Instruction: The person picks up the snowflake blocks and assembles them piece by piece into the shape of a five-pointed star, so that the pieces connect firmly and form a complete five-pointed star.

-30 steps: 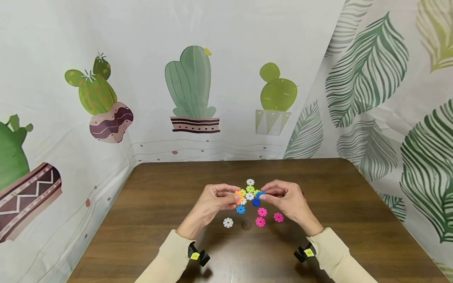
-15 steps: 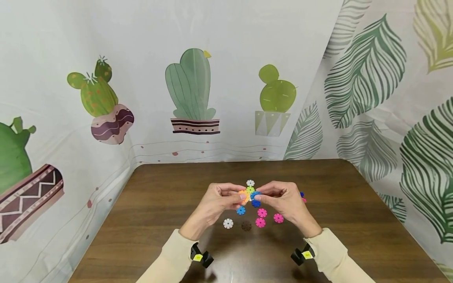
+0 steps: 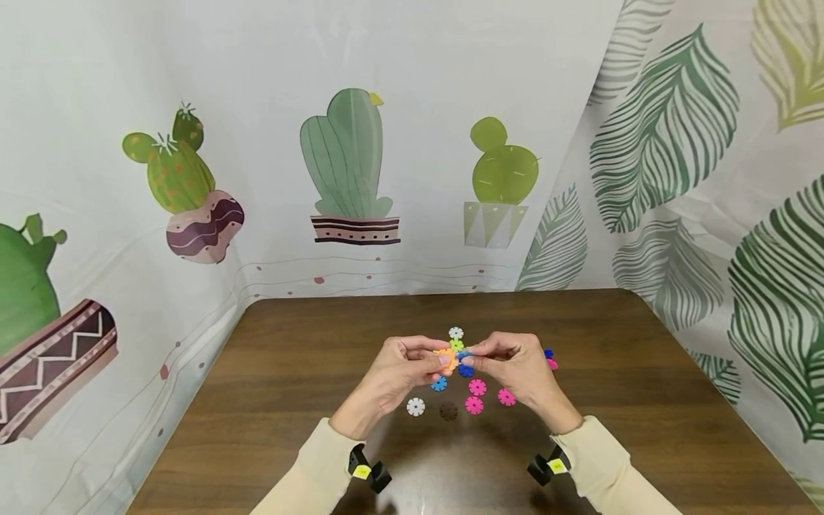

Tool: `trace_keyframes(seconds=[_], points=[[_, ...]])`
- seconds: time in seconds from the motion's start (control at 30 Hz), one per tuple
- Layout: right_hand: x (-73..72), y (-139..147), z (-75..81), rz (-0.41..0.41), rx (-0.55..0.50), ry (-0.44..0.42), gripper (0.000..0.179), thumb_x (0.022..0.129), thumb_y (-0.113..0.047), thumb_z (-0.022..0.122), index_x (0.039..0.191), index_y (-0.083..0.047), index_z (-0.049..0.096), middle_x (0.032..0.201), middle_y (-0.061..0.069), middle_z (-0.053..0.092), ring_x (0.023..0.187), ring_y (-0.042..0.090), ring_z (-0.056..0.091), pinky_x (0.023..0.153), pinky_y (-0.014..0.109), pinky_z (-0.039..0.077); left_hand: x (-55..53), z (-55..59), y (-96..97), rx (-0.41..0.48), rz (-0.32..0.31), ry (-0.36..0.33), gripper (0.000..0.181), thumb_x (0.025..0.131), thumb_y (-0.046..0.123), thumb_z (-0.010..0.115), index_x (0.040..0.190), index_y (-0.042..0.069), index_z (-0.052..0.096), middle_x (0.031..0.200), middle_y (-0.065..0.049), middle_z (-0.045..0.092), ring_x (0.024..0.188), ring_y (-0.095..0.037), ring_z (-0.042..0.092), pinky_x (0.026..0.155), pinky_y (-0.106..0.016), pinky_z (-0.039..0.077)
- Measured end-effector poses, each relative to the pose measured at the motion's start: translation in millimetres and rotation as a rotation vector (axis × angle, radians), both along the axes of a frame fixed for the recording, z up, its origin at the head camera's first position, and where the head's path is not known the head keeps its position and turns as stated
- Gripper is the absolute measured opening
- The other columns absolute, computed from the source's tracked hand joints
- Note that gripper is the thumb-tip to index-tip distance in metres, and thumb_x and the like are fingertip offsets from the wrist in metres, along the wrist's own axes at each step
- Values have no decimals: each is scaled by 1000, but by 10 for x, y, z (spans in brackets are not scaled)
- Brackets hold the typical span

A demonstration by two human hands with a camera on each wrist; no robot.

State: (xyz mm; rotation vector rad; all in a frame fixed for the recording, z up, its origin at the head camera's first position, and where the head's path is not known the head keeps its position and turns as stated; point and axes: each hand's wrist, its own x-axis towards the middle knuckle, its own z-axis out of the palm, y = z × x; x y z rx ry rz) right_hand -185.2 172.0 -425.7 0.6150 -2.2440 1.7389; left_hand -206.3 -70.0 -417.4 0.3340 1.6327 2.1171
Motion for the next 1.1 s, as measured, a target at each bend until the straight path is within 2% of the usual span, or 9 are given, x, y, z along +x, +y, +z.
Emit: trace_keyframes(seconds=[0.1, 0.37, 0.43, 0.5, 0.63, 0.83, 0.97, 1.1], points=[[0, 5, -9, -3, -8, 0, 11, 83, 0, 90, 92, -3, 85, 89, 12, 83, 73, 10, 77, 64, 29, 64, -8, -1, 21, -3, -14, 0, 35, 96, -5, 75, 129, -14, 69, 88, -3, 82, 78, -13, 79, 68, -19, 63], [-3, -1, -22, 1, -7, 18, 11, 81, 3, 90, 90, -3, 85, 90, 15, 83, 77, 9, 79, 68, 28, 66, -10, 33, 51, -30, -15, 22, 33, 94, -4, 78, 124, -15, 71, 85, -3, 81, 72, -10, 77, 67, -19, 62], [10, 2, -32, -9, 14, 13, 13, 83, 0, 89, 94, -6, 85, 92, 14, 84, 79, 9, 80, 72, 28, 67, -16, 18, 56, -29, -14, 30, 33, 94, -4, 78, 124, -15, 71, 85, -3, 81, 74, -10, 77, 68, -19, 63], [18, 26, -68, -7, 64, 5, 19, 87, -6, 88, 105, -7, 82, 99, 13, 84, 84, 9, 80, 77, 27, 66, -25, -8, 47, -19, -11, 29, 31, 94, -3, 78, 123, -14, 71, 86, -3, 82, 76, -11, 78, 69, -20, 63], [2, 188, -239, -5, 200, -63, 32, 93, -14, 84, 122, -11, 73, 113, 10, 82, 98, 14, 78, 87, 24, 62, -33, -29, -15, 6, 33, 22, 20, 95, -2, 77, 115, -6, 75, 90, -3, 81, 79, -13, 79, 73, -23, 65], [-11, 559, -595, -37, 311, -184, 28, 89, -5, 86, 114, -8, 73, 112, 16, 78, 100, 28, 73, 83, 25, 58, -70, -10, -137, 23, 85, 29, 11, 96, -3, 76, 102, 7, 76, 94, -3, 81, 80, -14, 77, 75, -25, 65], [-13, 690, -772, -47, 385, -210, 25, 89, -9, 87, 110, -10, 74, 106, 8, 77, 98, 23, 71, 83, 26, 58, -93, -2, -178, 36, 92, 19, 12, 97, -3, 74, 103, 7, 76, 96, -2, 80, 84, -13, 77, 78, -25, 65], [5, 730, -870, -56, 450, -216, 25, 87, -12, 89, 107, -15, 74, 102, 1, 75, 94, 14, 68, 81, 24, 56, -96, -4, -179, 62, 88, 5, 15, 98, -5, 72, 104, 8, 76, 97, -2, 79, 86, -13, 77, 79, -25, 65]])
